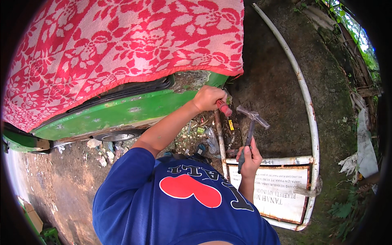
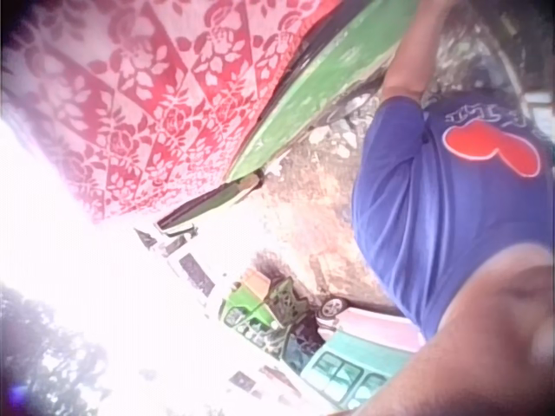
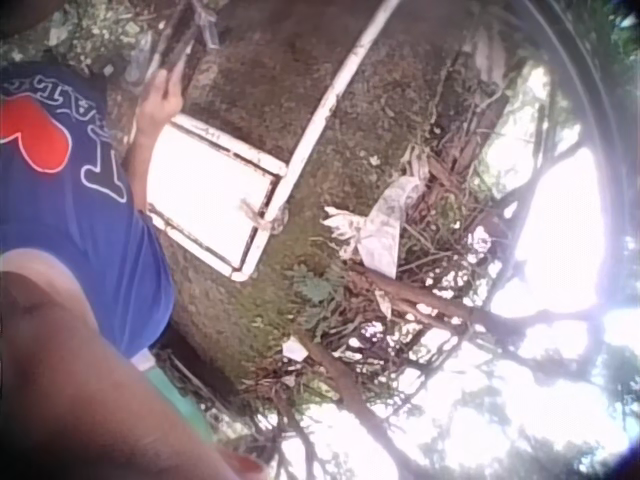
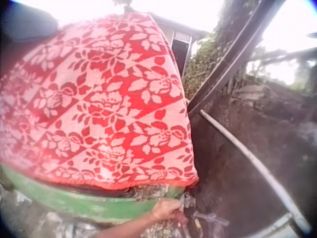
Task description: The person repeatedly strikes a small red object against the edge of a green container using a hammer. The person holds the object with the left hand and swings the hammer with the right hand throughout the clip.
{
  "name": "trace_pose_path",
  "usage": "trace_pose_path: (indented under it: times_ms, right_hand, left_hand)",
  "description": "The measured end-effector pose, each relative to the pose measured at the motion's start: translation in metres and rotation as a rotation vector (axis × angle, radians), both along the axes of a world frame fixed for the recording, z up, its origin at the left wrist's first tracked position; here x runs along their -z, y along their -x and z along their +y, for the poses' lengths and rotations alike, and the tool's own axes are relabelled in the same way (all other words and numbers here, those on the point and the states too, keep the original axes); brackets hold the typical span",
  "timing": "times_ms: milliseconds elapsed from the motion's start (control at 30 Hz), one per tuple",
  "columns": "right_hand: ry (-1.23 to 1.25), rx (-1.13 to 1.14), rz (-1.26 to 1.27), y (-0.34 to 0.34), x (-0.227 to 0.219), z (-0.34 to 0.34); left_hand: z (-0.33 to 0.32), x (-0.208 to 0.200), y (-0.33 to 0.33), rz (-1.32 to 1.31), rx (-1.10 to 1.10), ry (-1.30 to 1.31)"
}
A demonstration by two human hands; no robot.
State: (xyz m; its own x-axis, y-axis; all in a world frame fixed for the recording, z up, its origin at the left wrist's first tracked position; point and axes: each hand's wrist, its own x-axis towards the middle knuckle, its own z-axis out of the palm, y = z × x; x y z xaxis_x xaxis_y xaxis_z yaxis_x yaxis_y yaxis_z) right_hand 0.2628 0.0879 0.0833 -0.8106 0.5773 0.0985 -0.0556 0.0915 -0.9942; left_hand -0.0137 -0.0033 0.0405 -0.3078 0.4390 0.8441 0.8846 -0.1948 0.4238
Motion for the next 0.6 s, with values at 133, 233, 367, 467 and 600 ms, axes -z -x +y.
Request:
trace_pose_path:
  times_ms: [133, 233, 367, 467, 600]
  right_hand:
    - [-0.074, 0.021, 0.125, -0.003, -0.012, -0.009]
    - [-0.221, -0.01, 0.162, -0.008, -0.004, -0.008]
    - [-0.366, -0.05, 0.011, 0.005, -0.01, -0.007]
    - [-0.179, 0.027, 0.227, -0.001, -0.019, -0.012]
    - [-0.376, -0.059, -0.039, 0.013, -0.006, 0.004]
  left_hand:
    - [-0.001, 0.001, 0.002, 0.01, -0.022, 0.032]
    - [0.002, 0.005, 0.004, 0.0, -0.041, 0.071]
    - [0.006, 0.011, 0.006, -0.03, -0.051, 0.131]
    - [0.006, 0.007, 0.009, -0.069, -0.085, 0.134]
    - [0.009, 0.007, 0.008, -0.131, -0.16, 0.127]
